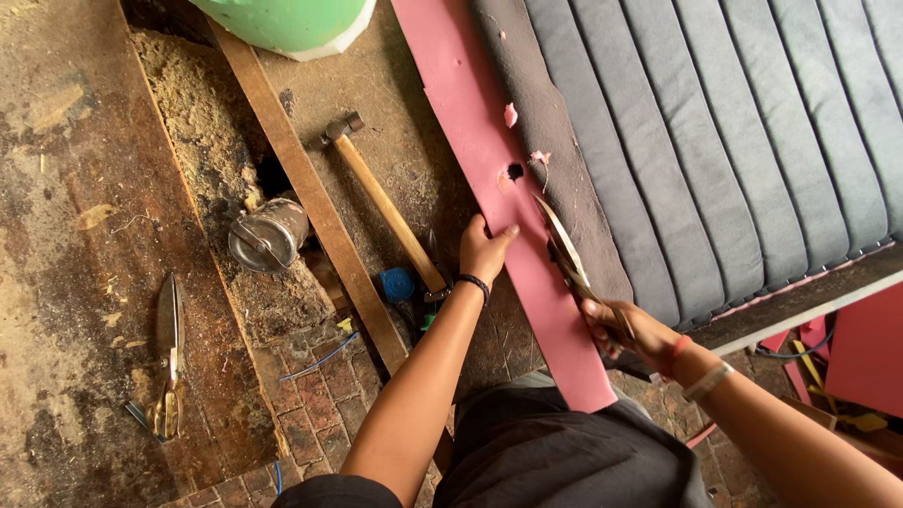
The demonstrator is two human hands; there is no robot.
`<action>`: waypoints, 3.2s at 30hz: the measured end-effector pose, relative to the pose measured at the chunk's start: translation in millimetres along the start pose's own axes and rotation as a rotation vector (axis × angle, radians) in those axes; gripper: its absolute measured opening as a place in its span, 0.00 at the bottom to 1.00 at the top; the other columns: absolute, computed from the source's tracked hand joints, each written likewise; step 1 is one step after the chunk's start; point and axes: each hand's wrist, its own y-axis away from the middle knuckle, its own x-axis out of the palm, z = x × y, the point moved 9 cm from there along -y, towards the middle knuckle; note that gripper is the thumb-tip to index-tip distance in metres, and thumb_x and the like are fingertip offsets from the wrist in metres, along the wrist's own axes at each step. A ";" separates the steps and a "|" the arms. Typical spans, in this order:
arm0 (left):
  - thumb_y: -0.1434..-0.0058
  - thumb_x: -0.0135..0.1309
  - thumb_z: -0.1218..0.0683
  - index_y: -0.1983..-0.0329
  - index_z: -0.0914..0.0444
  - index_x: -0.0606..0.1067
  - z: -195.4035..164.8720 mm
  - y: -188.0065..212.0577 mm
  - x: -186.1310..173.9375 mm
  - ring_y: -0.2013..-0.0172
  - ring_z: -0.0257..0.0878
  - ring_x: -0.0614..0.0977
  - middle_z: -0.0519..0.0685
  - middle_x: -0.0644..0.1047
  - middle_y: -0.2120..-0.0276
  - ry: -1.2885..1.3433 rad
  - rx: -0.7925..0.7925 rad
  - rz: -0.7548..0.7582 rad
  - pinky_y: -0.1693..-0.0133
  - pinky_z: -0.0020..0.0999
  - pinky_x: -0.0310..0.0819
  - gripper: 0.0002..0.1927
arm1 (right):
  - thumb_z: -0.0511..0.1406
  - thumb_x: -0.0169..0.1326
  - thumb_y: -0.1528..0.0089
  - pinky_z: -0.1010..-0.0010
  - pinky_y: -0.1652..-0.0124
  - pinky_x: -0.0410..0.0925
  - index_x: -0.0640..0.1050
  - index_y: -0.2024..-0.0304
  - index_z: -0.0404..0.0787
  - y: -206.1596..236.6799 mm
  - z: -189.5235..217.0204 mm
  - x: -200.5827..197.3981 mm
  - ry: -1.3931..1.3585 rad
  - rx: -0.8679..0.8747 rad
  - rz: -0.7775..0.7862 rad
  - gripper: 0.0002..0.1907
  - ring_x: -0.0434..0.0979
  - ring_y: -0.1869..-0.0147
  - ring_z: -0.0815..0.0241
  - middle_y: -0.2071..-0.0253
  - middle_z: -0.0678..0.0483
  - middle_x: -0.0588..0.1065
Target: The person aligns a padded gray fabric panel over a foam-covered wooden frame, then uses a pneumatic nail gun to staple the fabric edge to the frame along one side. They press the fabric flat with their hands, peel back the overhanging edge, and cut off the excess fabric and foam with scissors.
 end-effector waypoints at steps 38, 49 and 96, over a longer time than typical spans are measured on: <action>0.41 0.59 0.58 0.56 0.67 0.74 -72.3 -68.5 -37.3 0.57 0.42 0.83 0.54 0.82 0.58 0.086 -0.125 -0.053 0.53 0.38 0.74 0.11 | 0.56 0.54 0.37 0.64 0.76 0.57 0.64 0.77 0.43 -128.5 195.1 -11.4 0.028 -0.191 -0.099 0.28 0.59 0.79 0.59 0.81 0.55 0.61; 0.43 0.62 0.60 0.60 0.68 0.75 -55.9 -83.4 -41.6 0.60 0.44 0.84 0.56 0.83 0.62 0.077 -0.025 -0.091 0.55 0.37 0.76 0.11 | 0.57 0.54 0.39 0.68 0.76 0.58 0.66 0.80 0.44 -158.4 265.5 -10.2 0.000 -0.201 -0.089 0.29 0.62 0.78 0.62 0.81 0.57 0.64; 0.38 0.53 0.54 0.52 0.65 0.75 -248.9 91.9 48.6 0.59 0.38 0.80 0.53 0.80 0.60 0.095 0.528 0.106 0.56 0.36 0.76 0.13 | 0.51 0.59 0.42 0.69 0.77 0.58 0.75 0.72 0.38 114.5 64.1 -115.6 -0.244 -0.478 -0.469 0.22 0.64 0.79 0.64 0.79 0.56 0.69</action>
